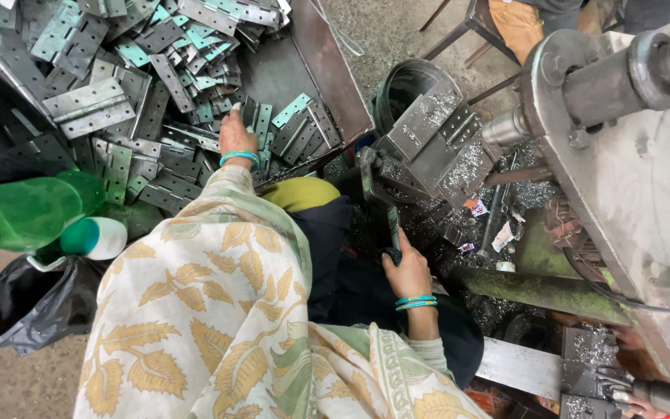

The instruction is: The person is operating a manual punch press to punch holes in metal hinge components. They pick up a hinge from a pile, position it under the press, and pull the handle to complete the punching before placing the item aside.

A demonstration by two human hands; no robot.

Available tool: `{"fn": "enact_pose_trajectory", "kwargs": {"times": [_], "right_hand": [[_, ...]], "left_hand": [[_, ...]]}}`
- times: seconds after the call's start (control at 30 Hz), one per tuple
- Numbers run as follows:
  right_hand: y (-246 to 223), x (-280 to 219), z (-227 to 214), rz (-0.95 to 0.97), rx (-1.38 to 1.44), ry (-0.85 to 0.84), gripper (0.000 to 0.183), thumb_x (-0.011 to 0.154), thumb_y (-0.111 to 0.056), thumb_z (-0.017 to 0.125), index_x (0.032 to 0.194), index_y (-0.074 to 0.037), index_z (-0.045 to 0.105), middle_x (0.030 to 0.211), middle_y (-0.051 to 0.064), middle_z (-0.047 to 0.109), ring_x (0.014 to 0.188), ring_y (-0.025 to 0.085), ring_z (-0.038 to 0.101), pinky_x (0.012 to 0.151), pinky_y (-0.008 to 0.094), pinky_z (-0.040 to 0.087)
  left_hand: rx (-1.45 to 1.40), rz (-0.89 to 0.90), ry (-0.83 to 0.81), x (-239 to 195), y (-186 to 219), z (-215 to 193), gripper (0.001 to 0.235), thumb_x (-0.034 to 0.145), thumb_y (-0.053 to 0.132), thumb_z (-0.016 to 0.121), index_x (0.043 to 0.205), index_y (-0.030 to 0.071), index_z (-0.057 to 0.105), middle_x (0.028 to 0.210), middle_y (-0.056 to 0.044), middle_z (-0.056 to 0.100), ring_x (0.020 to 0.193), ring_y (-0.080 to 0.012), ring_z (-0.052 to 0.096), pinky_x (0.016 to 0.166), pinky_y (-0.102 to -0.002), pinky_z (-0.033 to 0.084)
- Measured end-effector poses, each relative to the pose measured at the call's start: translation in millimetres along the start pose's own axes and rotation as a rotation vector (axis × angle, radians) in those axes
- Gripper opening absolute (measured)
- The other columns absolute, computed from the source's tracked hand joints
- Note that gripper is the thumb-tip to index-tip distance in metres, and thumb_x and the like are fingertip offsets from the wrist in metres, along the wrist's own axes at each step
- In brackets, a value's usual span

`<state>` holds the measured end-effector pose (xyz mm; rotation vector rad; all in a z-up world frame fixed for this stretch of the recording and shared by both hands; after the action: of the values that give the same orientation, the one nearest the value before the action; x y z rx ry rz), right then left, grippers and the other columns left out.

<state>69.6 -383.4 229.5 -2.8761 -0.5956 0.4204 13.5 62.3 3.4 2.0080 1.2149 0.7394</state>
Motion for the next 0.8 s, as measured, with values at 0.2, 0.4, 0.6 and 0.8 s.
{"fn": "enact_pose_trajectory", "kwargs": {"times": [0.2,0.4,0.6,0.8], "right_hand": [[1.5,-0.2,2.4,-0.012,0.027,0.005,0.073,0.082,-0.031,0.073,0.15,-0.023,0.049,0.12,0.021,0.07,0.107,0.044,0.067,0.091,0.052,0.054],[-3.0,-4.1,-2.3,-0.002,0.034,-0.011,0.075,0.084,-0.031,0.072,0.153,-0.022,0.043,0.121,0.021,0.068,0.106,0.044,0.067,0.089,0.053,0.055],[-6.3,-8.9,-9.8,0.027,0.044,-0.032,0.076,0.085,-0.03,0.073,0.154,-0.021,0.042,0.117,0.023,0.068,0.101,0.046,0.068,0.086,0.054,0.056],[-1.3,-7.2,-5.4,0.013,0.057,-0.009,0.078,0.083,-0.03,0.074,0.154,-0.02,0.042,0.115,0.022,0.069,0.098,0.045,0.069,0.085,0.053,0.057]], "left_hand": [[-0.211,0.081,0.196,4.8,37.2,-23.0,0.055,0.073,0.0,0.071,0.127,0.008,0.066,0.111,-0.023,0.072,0.104,-0.0425,0.067,0.09,-0.049,0.054],[-0.333,0.093,-0.238,3.7,167.9,-54.7,0.056,0.078,0.007,0.067,0.134,0.016,0.066,0.094,-0.02,0.075,0.088,-0.035,0.073,0.084,-0.044,0.056],[-0.473,0.329,-0.356,-32.9,291.6,-8.1,0.052,0.074,0.012,0.074,0.126,0.014,0.071,0.1,-0.02,0.075,0.093,-0.0364,0.073,0.082,-0.044,0.056],[-0.392,0.401,-0.55,-97.2,341.7,66.8,0.042,0.078,0.012,0.072,0.12,0.009,0.071,0.111,-0.017,0.074,0.104,-0.0361,0.071,0.09,-0.044,0.057]]}}
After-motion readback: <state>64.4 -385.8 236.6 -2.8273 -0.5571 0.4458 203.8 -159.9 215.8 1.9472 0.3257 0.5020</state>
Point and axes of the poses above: each hand's wrist, its own x-axis towards the middle knuckle, its own z-axis out of the palm, y = z × x, the point moved 6 cm from there along x, towards the middle knuckle
